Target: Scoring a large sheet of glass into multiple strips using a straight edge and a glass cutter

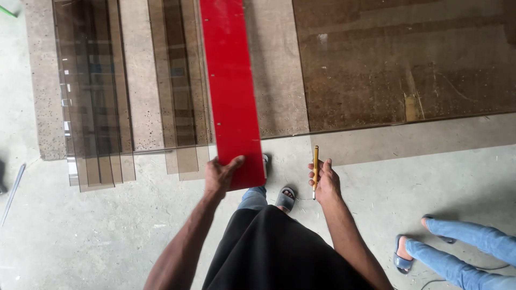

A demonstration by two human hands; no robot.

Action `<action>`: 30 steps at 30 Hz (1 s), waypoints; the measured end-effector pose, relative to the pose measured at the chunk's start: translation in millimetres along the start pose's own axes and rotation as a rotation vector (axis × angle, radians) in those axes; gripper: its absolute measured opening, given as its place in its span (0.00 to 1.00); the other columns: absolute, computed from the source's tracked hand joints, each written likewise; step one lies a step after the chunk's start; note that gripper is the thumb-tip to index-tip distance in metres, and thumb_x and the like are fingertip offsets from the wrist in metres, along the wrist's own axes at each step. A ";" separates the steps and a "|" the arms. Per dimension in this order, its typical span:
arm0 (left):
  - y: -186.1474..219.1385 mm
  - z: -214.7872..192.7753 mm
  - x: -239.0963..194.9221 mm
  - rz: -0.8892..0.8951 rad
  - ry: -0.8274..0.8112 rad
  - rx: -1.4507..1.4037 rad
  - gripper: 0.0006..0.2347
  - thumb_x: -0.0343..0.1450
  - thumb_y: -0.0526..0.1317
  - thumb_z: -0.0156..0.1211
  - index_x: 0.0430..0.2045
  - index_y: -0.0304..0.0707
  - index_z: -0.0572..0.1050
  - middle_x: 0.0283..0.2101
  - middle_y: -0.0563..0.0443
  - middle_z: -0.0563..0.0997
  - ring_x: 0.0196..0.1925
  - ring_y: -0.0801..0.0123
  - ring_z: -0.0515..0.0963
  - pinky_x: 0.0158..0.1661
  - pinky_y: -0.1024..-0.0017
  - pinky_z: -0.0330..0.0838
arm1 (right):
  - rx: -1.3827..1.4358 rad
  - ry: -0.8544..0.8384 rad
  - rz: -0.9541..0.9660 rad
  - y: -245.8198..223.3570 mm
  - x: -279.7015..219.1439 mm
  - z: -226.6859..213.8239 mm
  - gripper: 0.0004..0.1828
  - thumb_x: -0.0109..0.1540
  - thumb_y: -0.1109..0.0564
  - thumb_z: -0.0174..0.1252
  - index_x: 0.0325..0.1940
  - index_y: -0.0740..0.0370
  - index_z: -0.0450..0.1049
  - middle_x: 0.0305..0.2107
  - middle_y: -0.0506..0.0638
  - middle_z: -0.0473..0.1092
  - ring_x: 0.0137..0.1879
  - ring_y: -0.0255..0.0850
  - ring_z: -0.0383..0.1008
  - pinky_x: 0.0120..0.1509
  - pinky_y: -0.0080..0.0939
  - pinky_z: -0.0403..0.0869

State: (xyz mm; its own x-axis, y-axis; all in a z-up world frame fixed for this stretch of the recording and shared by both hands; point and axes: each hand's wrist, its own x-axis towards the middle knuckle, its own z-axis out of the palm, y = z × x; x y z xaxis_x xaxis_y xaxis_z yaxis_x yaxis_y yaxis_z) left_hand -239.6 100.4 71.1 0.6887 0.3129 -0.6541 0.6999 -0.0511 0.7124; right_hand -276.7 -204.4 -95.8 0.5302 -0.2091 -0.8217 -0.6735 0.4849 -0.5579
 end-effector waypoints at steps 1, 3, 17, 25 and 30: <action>-5.9 -12.9 4.0 0.007 0.028 0.033 0.27 0.60 0.53 0.81 0.41 0.27 0.81 0.35 0.34 0.85 0.39 0.54 0.85 0.45 0.61 0.79 | -0.011 -0.003 -0.003 1.4 1.6 -1.8 0.33 0.73 0.31 0.33 0.61 0.56 0.71 0.42 0.52 0.78 0.33 0.38 0.71 0.28 0.33 0.68; -21.8 -36.0 15.3 0.014 0.057 0.066 0.28 0.62 0.54 0.80 0.42 0.27 0.80 0.37 0.32 0.85 0.40 0.50 0.85 0.46 0.61 0.80 | -0.023 -0.008 -0.005 1.8 1.5 -3.5 0.33 0.74 0.31 0.33 0.61 0.56 0.71 0.43 0.52 0.78 0.33 0.38 0.71 0.29 0.33 0.68; -37.2 -116.2 23.2 0.172 0.469 0.682 0.28 0.76 0.63 0.60 0.26 0.31 0.79 0.25 0.29 0.79 0.38 0.34 0.84 0.39 0.47 0.76 | -0.256 -0.110 0.159 -12.1 -50.0 -18.7 0.35 0.72 0.28 0.37 0.53 0.60 0.75 0.36 0.55 0.77 0.30 0.40 0.69 0.24 0.33 0.64; -37.9 -26.2 18.6 0.190 0.170 0.186 0.24 0.71 0.61 0.68 0.17 0.38 0.79 0.15 0.46 0.74 0.24 0.64 0.71 0.29 0.64 0.68 | -0.336 -0.056 0.121 2.7 -80.2 -75.6 0.30 0.71 0.35 0.48 0.55 0.65 0.76 0.35 0.60 0.77 0.29 0.44 0.72 0.23 0.34 0.66; -14.1 93.4 -3.6 0.178 -0.049 -0.013 0.23 0.71 0.58 0.66 0.18 0.35 0.81 0.16 0.48 0.73 0.25 0.65 0.71 0.29 0.64 0.68 | -0.306 0.007 0.072 6.8 -85.7 -116.1 0.29 0.71 0.37 0.50 0.56 0.66 0.76 0.35 0.62 0.78 0.30 0.46 0.73 0.23 0.36 0.67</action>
State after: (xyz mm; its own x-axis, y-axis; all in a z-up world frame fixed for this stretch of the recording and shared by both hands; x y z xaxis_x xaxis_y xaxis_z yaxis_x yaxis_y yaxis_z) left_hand -234.2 11.4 39.7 0.8100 0.2537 -0.5287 0.5639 -0.0894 0.8210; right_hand -386.5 -281.8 -42.6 0.4726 -0.1901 -0.8606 -0.8334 0.2213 -0.5065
